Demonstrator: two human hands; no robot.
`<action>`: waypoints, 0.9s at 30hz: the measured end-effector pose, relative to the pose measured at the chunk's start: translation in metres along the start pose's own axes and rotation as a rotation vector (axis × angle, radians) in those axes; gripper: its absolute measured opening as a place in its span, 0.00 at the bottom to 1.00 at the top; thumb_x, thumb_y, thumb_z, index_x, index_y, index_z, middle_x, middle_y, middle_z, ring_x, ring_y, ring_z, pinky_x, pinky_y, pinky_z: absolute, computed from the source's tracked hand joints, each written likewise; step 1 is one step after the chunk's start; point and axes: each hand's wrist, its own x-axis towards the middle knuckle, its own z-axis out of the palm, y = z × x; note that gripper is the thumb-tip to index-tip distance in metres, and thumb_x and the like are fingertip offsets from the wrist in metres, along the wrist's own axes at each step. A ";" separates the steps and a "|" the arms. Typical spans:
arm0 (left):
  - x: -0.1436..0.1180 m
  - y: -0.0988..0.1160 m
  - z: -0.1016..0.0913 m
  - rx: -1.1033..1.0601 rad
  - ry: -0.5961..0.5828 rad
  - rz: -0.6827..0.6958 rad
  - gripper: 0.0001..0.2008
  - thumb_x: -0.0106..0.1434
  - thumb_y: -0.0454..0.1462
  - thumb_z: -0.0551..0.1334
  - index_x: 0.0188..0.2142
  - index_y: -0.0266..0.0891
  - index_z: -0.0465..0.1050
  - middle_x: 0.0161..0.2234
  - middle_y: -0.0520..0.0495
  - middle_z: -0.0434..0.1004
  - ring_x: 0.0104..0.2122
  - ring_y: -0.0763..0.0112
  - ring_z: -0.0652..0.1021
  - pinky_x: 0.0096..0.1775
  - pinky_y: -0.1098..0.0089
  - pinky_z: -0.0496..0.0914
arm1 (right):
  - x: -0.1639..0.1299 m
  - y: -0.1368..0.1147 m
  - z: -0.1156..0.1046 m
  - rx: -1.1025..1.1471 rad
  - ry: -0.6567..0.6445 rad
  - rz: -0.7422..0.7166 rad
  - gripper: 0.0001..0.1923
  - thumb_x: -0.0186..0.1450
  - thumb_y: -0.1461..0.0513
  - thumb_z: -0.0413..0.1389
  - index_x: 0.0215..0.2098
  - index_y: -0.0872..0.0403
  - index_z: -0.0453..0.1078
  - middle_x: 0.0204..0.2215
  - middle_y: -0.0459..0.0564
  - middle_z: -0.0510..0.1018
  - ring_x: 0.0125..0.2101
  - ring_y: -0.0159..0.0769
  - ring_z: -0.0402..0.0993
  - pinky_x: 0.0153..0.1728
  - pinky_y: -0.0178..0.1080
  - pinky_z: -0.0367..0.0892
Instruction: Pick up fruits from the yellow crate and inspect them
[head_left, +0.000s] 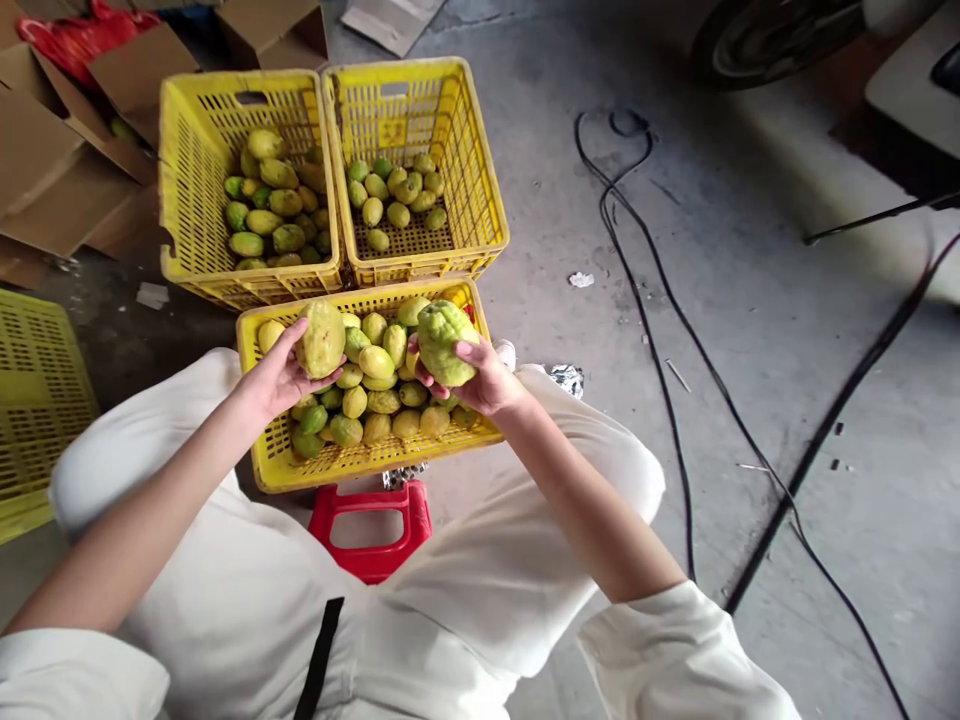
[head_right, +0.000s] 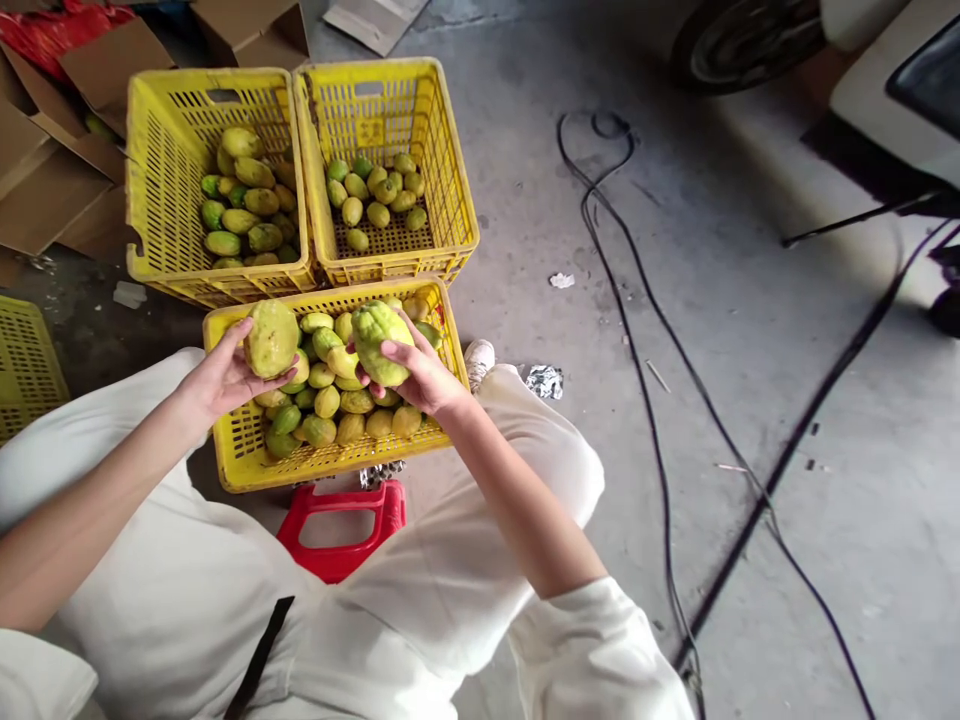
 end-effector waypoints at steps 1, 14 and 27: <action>0.001 -0.001 0.000 0.005 -0.004 0.011 0.14 0.64 0.43 0.70 0.47 0.40 0.76 0.43 0.40 0.83 0.39 0.56 0.85 0.37 0.59 0.83 | 0.001 -0.002 0.001 0.006 0.005 0.016 0.36 0.58 0.42 0.63 0.59 0.46 0.66 0.47 0.53 0.81 0.35 0.42 0.80 0.18 0.35 0.66; 0.007 -0.005 0.000 0.023 0.008 0.092 0.11 0.61 0.40 0.70 0.42 0.39 0.77 0.35 0.43 0.81 0.33 0.61 0.81 0.32 0.63 0.79 | 0.002 0.003 -0.010 0.086 0.284 0.096 0.20 0.59 0.46 0.62 0.42 0.48 0.67 0.37 0.53 0.81 0.46 0.54 0.81 0.38 0.52 0.84; 0.013 -0.005 -0.002 0.130 0.032 0.391 0.19 0.48 0.35 0.76 0.39 0.41 0.76 0.42 0.49 0.83 0.45 0.64 0.81 0.40 0.70 0.77 | 0.011 0.007 -0.020 0.081 0.322 0.125 0.20 0.65 0.44 0.55 0.46 0.48 0.66 0.38 0.51 0.82 0.41 0.45 0.82 0.32 0.42 0.80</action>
